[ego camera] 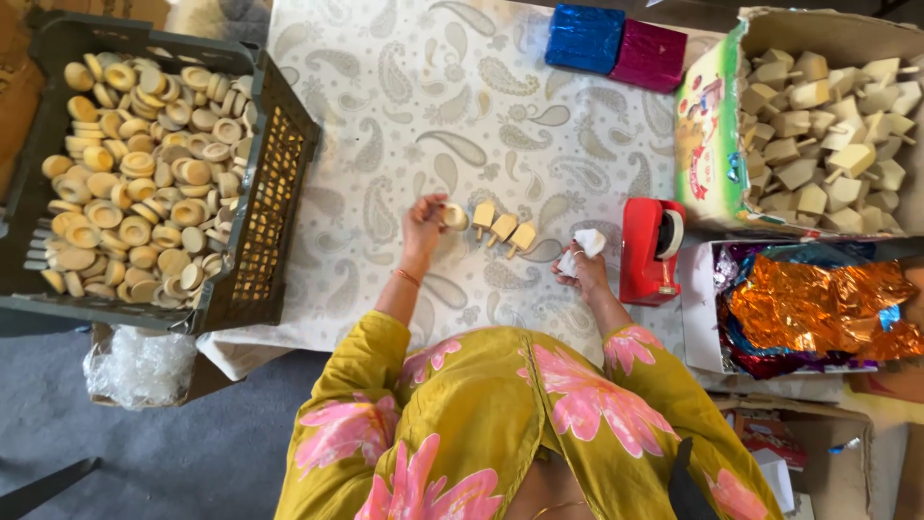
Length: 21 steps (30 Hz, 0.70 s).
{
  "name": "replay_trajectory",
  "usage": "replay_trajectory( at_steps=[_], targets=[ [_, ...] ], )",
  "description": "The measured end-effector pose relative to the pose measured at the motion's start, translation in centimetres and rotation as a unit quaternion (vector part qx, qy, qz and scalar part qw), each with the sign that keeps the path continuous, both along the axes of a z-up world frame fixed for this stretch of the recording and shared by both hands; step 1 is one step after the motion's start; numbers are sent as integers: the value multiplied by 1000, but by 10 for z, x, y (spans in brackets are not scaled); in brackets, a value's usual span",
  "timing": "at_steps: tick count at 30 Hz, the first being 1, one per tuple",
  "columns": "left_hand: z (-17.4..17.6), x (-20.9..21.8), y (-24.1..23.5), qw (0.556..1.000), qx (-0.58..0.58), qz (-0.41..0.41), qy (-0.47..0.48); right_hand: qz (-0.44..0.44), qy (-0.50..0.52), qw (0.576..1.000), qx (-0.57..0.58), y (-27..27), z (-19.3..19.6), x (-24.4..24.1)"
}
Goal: The person is wrapping small items in blue foil and organizing them into boxes.
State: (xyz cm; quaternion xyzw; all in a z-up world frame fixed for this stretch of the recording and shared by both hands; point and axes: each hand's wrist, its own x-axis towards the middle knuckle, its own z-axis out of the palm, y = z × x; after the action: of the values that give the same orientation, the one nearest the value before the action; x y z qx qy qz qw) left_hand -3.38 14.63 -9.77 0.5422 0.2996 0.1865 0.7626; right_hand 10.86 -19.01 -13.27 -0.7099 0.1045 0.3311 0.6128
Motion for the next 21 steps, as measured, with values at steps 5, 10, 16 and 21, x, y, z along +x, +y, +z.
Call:
replay_trajectory(
  at_steps=[5,10,16,21],
  targets=[
    [7,12,-37,988,-149,-26,32,74,-167,980,-80,43,43,-15],
    [-10,23,-62,982,-179,-45,-28,142,-284,940,-126,111,113,-50],
    [4,18,-73,967,-242,-77,12,293,-470,829,-77,130,136,-52],
    [18,11,-74,961,-256,-99,-6,342,-400,847,-79,127,133,-43]
  ],
)
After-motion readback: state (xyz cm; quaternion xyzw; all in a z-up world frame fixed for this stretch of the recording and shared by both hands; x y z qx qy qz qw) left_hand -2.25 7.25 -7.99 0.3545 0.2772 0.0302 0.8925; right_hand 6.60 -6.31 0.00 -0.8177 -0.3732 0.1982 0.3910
